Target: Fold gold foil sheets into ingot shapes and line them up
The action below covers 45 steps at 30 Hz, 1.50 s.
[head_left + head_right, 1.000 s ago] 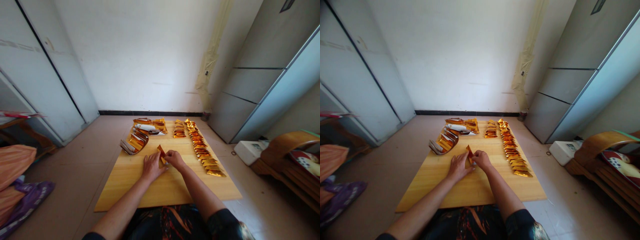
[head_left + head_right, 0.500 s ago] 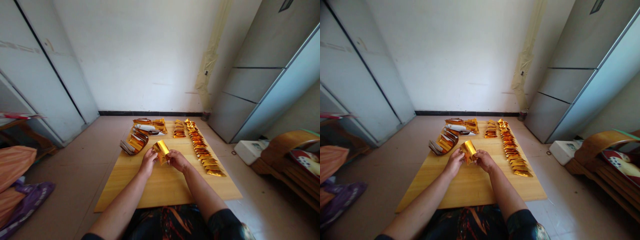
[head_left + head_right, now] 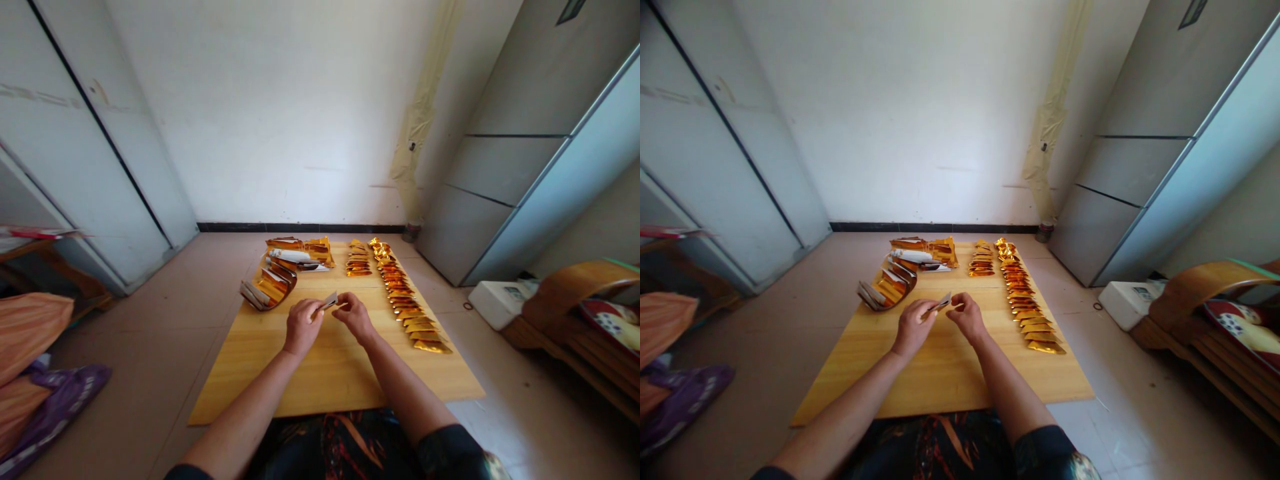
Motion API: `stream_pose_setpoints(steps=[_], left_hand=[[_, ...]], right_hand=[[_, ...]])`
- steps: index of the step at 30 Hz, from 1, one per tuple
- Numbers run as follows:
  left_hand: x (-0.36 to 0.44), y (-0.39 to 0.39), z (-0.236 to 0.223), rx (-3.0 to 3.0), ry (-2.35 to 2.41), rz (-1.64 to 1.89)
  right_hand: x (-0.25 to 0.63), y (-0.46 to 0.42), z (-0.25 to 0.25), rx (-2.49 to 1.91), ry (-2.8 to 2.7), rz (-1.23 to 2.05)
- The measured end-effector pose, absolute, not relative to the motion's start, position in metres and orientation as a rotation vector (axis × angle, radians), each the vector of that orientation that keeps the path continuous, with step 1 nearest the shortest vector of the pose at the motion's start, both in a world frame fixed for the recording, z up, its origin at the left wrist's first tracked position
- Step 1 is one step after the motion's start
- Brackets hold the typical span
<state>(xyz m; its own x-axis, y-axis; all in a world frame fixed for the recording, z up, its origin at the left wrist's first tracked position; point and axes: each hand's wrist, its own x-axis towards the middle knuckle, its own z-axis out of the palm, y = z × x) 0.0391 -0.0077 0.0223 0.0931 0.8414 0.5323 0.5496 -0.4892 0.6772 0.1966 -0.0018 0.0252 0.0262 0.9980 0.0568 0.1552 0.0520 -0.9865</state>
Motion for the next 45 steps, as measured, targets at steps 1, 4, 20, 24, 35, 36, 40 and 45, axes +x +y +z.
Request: stream_pose_setpoints(steps=[1, 4, 20, 24, 35, 36, 40, 45], left_hand=[[0.039, -0.008, 0.021, 2.109, 1.390, 1.336], [0.042, -0.009, 0.016, 2.131, 1.388, 1.318], [0.036, -0.011, 0.005, 1.954, 1.223, 1.086], [0.035, -0.006, 0.001, 1.944, 1.246, 1.058], [0.034, -0.003, 0.002, 1.984, 1.254, 0.917], [0.034, -0.003, 0.002, 1.978, 1.246, 0.908], [0.036, -0.002, 0.003, 1.962, 1.257, 0.904], [0.038, 0.001, 0.003, 1.936, 1.321, 0.868]], right_hand=[[0.196, -0.003, 0.027, -1.256, -1.338, 1.073], [0.192, -0.007, 0.031, -1.137, -1.377, 1.163], [0.199, -0.011, 0.022, -1.030, -1.061, 1.478], [0.201, -0.010, 0.018, -1.021, -0.993, 1.521], [0.208, -0.010, 0.014, -1.104, -0.921, 1.497], [0.209, -0.010, 0.014, -1.107, -0.919, 1.495], [0.212, -0.011, 0.013, -1.127, -0.935, 1.471], [0.227, -0.009, 0.004, -1.275, -1.224, 1.254]])
